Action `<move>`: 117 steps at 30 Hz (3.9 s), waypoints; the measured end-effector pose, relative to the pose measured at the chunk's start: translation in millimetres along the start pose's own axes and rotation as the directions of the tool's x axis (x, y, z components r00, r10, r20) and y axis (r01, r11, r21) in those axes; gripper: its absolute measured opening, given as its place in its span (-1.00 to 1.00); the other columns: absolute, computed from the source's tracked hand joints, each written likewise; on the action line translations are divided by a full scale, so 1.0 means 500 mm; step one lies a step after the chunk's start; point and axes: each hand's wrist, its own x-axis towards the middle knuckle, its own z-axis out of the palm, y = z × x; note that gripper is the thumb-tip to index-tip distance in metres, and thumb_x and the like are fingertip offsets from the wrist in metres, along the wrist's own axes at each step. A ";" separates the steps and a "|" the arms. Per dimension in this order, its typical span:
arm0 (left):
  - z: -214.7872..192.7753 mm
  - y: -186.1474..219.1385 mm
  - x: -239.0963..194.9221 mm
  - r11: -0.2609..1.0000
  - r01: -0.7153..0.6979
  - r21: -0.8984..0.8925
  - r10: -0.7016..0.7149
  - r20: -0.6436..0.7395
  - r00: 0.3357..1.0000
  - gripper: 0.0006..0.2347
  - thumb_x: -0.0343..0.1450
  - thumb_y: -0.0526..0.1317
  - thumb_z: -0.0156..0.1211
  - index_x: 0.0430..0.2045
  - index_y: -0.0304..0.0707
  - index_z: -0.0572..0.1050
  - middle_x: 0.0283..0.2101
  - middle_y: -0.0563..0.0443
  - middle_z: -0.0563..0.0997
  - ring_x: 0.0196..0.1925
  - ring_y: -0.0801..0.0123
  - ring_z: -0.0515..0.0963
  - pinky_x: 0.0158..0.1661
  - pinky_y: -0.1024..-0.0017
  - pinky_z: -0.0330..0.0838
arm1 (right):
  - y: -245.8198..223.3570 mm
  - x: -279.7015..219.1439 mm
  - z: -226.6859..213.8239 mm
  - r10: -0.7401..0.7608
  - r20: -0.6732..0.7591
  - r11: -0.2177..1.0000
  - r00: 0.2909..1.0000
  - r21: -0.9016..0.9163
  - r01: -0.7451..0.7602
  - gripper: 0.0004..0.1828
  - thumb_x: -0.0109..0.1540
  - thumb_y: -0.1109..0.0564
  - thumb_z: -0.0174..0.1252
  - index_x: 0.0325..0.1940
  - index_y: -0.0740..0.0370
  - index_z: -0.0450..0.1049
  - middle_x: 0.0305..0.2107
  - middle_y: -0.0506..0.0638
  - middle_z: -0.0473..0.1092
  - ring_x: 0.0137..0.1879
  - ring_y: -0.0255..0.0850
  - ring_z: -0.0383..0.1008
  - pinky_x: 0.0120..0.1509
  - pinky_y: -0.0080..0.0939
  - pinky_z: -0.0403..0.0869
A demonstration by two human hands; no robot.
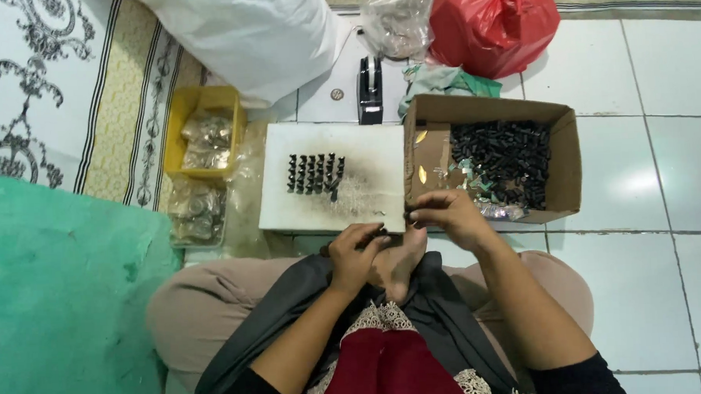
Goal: The person sits on the floor and assembles small black plastic components by hand, picking parts from a cardboard box and arranging them on a white board. After assembling a batch, the person places the components into a clear plastic bag and sets it aside.
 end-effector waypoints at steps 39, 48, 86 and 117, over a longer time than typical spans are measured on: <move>-0.051 0.057 -0.056 0.876 0.432 -0.214 -0.416 0.118 0.902 -0.87 0.22 -0.46 0.46 -0.41 -0.36 0.71 -0.44 -0.26 0.72 -0.39 0.24 0.73 -0.45 0.46 0.61 | 0.008 -0.085 0.114 0.091 0.134 0.877 0.987 -0.480 -0.016 -0.76 0.01 0.38 0.40 -0.23 0.42 0.69 -0.43 0.30 0.61 -0.32 -0.06 0.66 -0.19 -0.08 0.64; 0.067 0.042 -0.007 0.908 0.419 -0.016 -0.413 0.138 0.900 -0.85 0.26 -0.30 0.49 -0.34 -0.23 0.72 -0.30 -0.24 0.73 -0.16 0.10 0.72 -0.19 0.28 0.60 | -0.056 -0.094 0.010 -0.039 0.119 0.880 0.992 -0.465 0.091 -0.78 0.04 0.35 0.40 -0.23 0.34 0.69 -0.35 0.27 0.61 -0.17 -0.02 0.58 -0.01 -0.01 0.51; 0.057 0.012 0.042 0.757 0.653 -0.031 -0.626 0.254 0.737 -0.83 0.28 -0.55 0.39 -0.29 -0.55 0.65 -0.26 -0.47 0.67 -0.26 0.05 0.73 -0.25 0.33 0.73 | 0.060 -0.010 0.027 -0.085 0.026 0.855 0.996 -0.512 0.086 -0.79 0.09 0.46 0.33 -0.19 0.46 0.62 -0.31 0.39 0.57 -0.16 0.16 0.63 -0.09 0.02 0.60; -0.038 -0.099 0.118 0.857 0.510 0.074 -0.499 -0.128 0.857 -0.87 0.39 -0.40 0.33 -0.22 -0.46 0.66 -0.28 -0.28 0.68 -0.27 0.03 0.72 -0.40 0.38 0.73 | 0.060 0.204 0.172 -0.121 0.046 0.748 0.992 -0.653 0.121 -0.80 0.17 0.27 0.34 -0.11 0.25 0.67 -0.26 0.19 0.63 -0.09 0.08 0.64 -0.04 -0.01 0.61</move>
